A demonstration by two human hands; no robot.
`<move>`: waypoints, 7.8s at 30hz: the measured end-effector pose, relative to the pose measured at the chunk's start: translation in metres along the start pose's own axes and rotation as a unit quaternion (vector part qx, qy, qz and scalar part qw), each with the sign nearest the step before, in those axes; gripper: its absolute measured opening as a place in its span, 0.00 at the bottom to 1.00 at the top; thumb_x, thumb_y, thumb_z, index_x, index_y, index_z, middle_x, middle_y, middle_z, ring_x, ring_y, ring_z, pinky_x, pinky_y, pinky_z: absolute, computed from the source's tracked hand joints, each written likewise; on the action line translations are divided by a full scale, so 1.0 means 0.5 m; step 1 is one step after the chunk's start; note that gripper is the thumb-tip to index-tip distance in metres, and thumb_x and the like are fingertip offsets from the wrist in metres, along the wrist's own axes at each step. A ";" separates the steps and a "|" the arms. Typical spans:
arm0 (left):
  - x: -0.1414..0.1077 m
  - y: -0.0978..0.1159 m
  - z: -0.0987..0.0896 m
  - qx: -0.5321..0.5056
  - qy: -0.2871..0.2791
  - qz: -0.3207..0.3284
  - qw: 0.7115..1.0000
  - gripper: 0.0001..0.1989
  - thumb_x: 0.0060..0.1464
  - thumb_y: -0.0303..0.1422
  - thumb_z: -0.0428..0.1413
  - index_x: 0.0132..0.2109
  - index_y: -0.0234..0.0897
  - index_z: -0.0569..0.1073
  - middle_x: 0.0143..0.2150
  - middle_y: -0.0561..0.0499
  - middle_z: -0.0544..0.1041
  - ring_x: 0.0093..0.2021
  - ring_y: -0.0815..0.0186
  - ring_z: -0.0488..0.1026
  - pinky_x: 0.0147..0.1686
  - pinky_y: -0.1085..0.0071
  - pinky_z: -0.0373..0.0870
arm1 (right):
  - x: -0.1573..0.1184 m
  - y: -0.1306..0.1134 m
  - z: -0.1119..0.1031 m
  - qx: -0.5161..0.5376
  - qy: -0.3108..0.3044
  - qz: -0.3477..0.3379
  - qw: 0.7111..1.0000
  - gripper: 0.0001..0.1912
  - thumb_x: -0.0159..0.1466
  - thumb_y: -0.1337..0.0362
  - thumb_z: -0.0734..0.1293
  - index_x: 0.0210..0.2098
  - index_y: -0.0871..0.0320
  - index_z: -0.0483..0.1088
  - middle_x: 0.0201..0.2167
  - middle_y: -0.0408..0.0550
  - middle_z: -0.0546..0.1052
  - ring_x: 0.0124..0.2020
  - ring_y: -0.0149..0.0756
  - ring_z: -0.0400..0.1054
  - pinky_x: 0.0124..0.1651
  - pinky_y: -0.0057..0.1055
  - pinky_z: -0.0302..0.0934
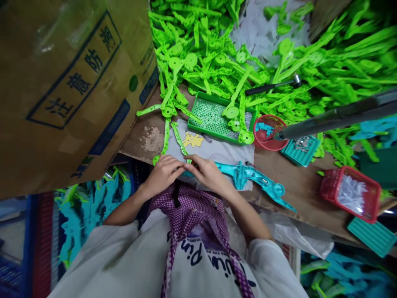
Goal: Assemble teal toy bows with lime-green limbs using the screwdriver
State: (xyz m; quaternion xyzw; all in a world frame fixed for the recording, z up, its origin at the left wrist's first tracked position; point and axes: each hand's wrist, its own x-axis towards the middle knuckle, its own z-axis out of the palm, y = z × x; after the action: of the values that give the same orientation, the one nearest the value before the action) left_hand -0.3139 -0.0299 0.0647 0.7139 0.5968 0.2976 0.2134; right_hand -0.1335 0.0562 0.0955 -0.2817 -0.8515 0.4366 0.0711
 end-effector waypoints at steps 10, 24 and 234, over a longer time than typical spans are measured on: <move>0.103 -0.142 -0.054 -0.039 0.034 -0.026 0.998 0.14 0.67 0.36 0.52 0.55 0.39 0.76 0.56 0.45 0.77 0.56 0.60 0.74 0.58 0.61 0.68 | 0.156 0.091 -0.037 0.158 0.091 0.098 0.978 0.10 0.60 0.60 0.68 0.32 0.61 0.74 0.27 0.44 0.74 0.29 0.30 0.64 0.35 0.28 0.56; 0.205 -0.238 -0.063 -0.021 -0.152 0.038 0.987 0.08 0.57 0.30 0.60 0.43 0.38 0.82 0.47 0.47 0.81 0.48 0.60 0.77 0.51 0.66 0.68 | 0.245 0.117 0.021 0.006 0.077 0.167 0.983 0.07 0.58 0.65 0.68 0.32 0.60 0.79 0.30 0.45 0.81 0.33 0.34 0.72 0.37 0.27 0.58; 0.194 -0.064 0.020 0.136 -0.370 0.219 0.893 0.27 0.67 0.26 0.45 0.63 0.62 0.70 0.38 0.51 0.72 0.45 0.58 0.68 0.64 0.48 0.45 | -0.105 0.128 -0.003 -0.087 0.131 0.273 0.949 0.05 0.62 0.67 0.66 0.33 0.56 0.76 0.30 0.45 0.79 0.31 0.34 0.69 0.34 0.30 0.51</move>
State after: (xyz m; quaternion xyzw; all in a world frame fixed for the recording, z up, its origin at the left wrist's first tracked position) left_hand -0.3193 0.0721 0.0527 0.9069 0.3381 -0.0324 0.2494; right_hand -0.0626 0.0583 0.0527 -0.5631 -0.7598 0.3230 0.0360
